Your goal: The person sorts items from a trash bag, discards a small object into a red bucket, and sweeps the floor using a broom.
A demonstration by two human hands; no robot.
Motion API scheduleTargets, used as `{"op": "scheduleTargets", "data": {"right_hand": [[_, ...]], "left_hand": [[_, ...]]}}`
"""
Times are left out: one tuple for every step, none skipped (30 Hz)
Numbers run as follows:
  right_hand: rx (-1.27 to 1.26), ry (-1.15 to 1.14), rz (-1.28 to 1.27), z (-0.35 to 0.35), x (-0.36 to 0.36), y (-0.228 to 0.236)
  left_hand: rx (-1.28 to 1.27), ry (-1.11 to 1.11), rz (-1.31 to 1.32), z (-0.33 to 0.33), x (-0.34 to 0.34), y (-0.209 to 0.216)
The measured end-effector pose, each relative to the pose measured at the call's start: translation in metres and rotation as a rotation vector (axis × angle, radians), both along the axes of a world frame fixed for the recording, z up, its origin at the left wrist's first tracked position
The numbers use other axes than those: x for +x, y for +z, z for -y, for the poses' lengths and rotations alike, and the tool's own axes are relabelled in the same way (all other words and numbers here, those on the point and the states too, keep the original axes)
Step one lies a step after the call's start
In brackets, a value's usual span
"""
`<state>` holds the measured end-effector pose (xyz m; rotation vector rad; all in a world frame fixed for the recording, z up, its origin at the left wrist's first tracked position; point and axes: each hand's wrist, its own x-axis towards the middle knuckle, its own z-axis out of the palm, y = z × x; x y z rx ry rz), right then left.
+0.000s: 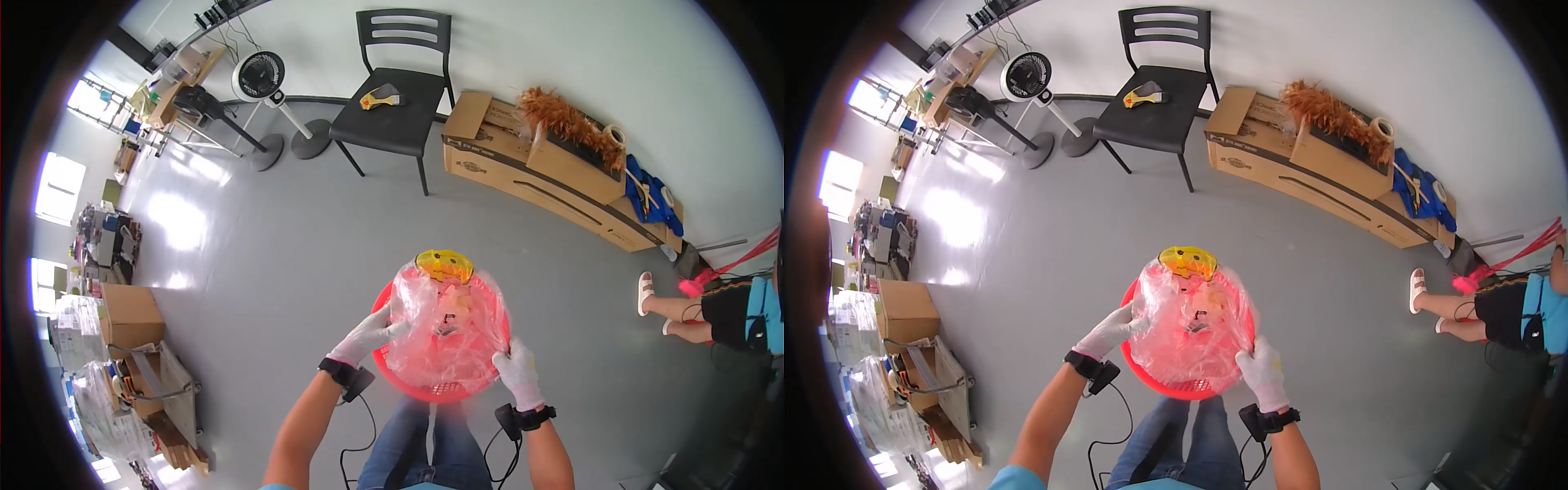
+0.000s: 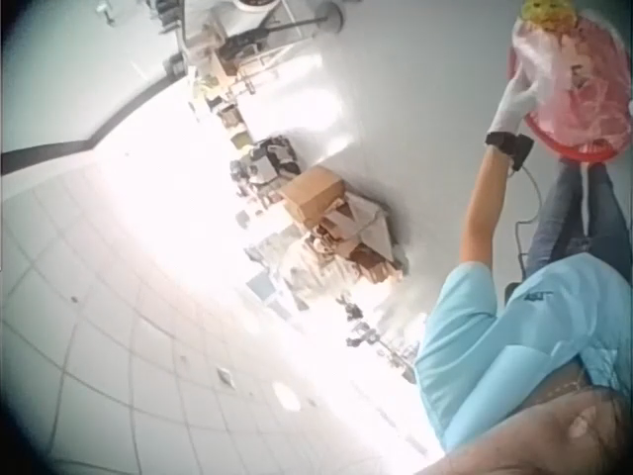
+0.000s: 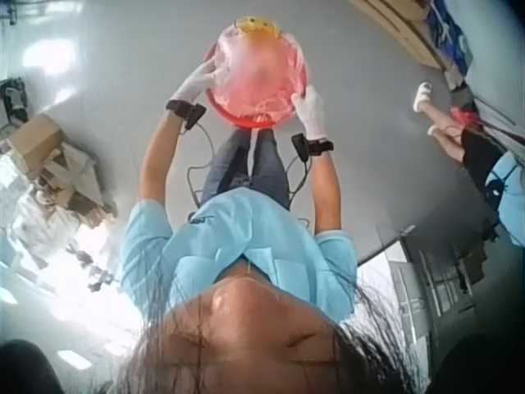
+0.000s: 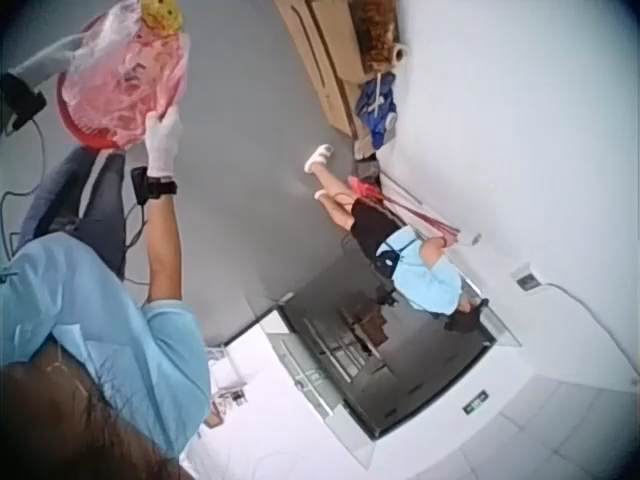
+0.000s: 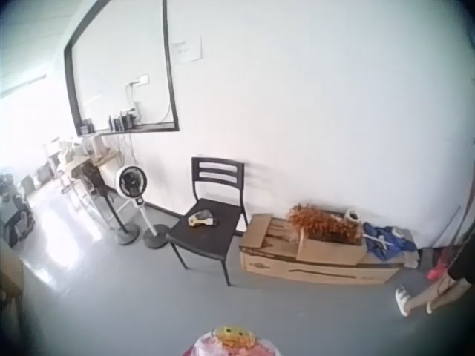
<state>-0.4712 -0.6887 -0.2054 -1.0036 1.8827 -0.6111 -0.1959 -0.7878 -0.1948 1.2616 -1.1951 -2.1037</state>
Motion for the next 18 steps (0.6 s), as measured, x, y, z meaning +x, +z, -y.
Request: {"op": "scheduleTargets", "data": {"right_hand": [[0.002, 0.009, -0.001, -0.001, -0.002, -0.006], [0.026, 0.008, 0.032, -0.004, -0.007, -0.018], [0.052, 0.003, 0.059, -0.006, -0.012, -0.025], [0.053, 0.015, 0.06, -0.004, -0.011, -0.023], [-0.024, 0.026, 0.044, -0.002, -0.009, -0.017], [-0.101, 0.03, 0.026, 0.0, -0.008, -0.013], [-0.101, 0.034, 0.026, 0.001, -0.01, -0.009], [-0.024, -0.01, 0.082, 0.001, -0.013, -0.005], [0.051, -0.054, 0.138, 0.003, -0.016, -0.003], [0.049, -0.051, 0.138, 0.002, -0.018, -0.003], [0.054, -0.048, 0.147, 0.001, -0.022, -0.002], [0.058, -0.038, 0.155, -0.001, -0.025, -0.002], [0.056, -0.031, 0.153, -0.002, -0.029, -0.003], [0.091, 0.03, 0.153, -0.004, -0.033, -0.003], [0.125, 0.091, 0.153, -0.006, -0.035, -0.003], [0.123, 0.104, 0.155, -0.008, -0.035, -0.004], [0.113, 0.065, 0.239, -0.011, -0.034, -0.007], [0.106, 0.012, 0.314, -0.014, -0.036, -0.009]], "left_hand": [[0.002, 0.009, -0.001, 0.003, 0.0, 0.002], [0.063, -0.095, 0.01, 0.006, 0.0, 0.006], [0.126, -0.204, 0.017, 0.008, -0.002, 0.006], [0.126, -0.192, 0.017, 0.005, 0.006, -0.001], [0.13, -0.163, 0.053, 0.0, 0.02, -0.015], [0.133, -0.142, 0.087, 0.0, 0.026, -0.015], [0.133, -0.138, 0.087, -0.002, 0.033, -0.014], [0.243, 0.024, 0.021, -0.006, 0.04, -0.011], [0.349, 0.187, -0.045, -0.007, 0.041, -0.001], [0.377, 0.332, -0.093, -0.008, 0.039, 0.008], [0.376, 0.333, -0.094, -0.006, 0.043, 0.003], [0.357, 0.444, -0.042, -0.003, 0.049, -0.001], [0.338, 0.553, 0.011, 0.001, 0.052, -0.004], [0.321, 0.465, -0.02, 0.007, 0.056, -0.007], [0.318, 0.47, -0.024, 0.009, 0.058, -0.017], [0.368, 0.518, -0.133, 0.009, 0.064, -0.037], [0.421, 0.564, -0.243, 0.008, 0.07, -0.06], [0.3, 0.378, -0.163, 0.001, 0.074, -0.075]]}}
